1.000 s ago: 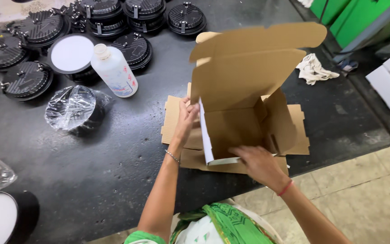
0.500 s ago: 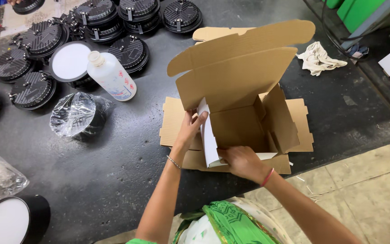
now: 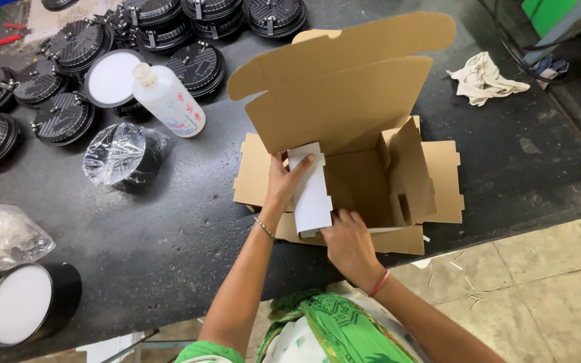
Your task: The person folds flat cardboard sheets into white rectangular boxes, inserts plastic-wrapped black circular items into each box, closes the lids, and stacks the finished boxes on the table. The process is repeated multiple times.
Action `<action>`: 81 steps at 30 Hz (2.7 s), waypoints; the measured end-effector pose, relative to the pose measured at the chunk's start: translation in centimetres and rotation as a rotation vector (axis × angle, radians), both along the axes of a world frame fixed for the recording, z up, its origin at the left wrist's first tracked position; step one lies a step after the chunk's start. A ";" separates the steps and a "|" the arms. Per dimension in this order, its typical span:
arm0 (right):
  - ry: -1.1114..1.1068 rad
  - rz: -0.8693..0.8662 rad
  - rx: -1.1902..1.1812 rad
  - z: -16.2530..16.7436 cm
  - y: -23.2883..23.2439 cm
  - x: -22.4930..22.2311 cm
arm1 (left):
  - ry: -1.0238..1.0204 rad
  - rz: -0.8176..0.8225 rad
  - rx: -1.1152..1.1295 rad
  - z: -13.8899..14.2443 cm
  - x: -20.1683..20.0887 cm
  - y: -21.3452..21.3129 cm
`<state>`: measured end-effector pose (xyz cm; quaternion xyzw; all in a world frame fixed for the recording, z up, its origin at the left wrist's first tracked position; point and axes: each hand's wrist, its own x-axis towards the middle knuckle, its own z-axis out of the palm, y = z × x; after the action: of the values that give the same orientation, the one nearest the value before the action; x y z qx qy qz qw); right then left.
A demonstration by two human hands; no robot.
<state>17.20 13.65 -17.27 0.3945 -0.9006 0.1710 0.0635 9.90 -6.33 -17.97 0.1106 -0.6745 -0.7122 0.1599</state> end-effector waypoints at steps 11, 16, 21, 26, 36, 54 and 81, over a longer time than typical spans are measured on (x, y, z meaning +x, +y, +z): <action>-0.187 -0.237 -0.131 4.2 0.9 1.3 | -0.085 0.262 -0.320 -1.6 -1.1 1.2; -0.314 -0.182 -0.185 3.8 -2.3 1.9 | -0.030 0.460 -0.534 -2.5 -2.4 2.6; 0.008 -0.246 -0.041 2.0 -2.5 0.0 | -0.055 0.360 -0.366 -0.9 -0.8 3.2; -0.079 -0.276 0.078 1.9 4.6 -3.4 | -0.278 0.041 -0.435 2.0 10.0 5.8; 0.110 -0.353 0.131 2.3 3.1 -2.3 | 0.320 -0.417 -1.374 1.5 2.6 3.7; -0.458 -0.401 0.452 1.8 3.0 -8.4 | 0.621 -0.532 -1.148 -1.0 -1.4 2.8; -0.232 -0.041 0.084 6.1 10.3 -6.3 | 0.428 -0.670 -1.170 -2.1 2.0 5.8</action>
<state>10.94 23.93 -11.16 0.3559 -0.9162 0.1761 -0.0542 11.87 -0.49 -20.05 -0.3494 -0.8981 -0.2497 0.0946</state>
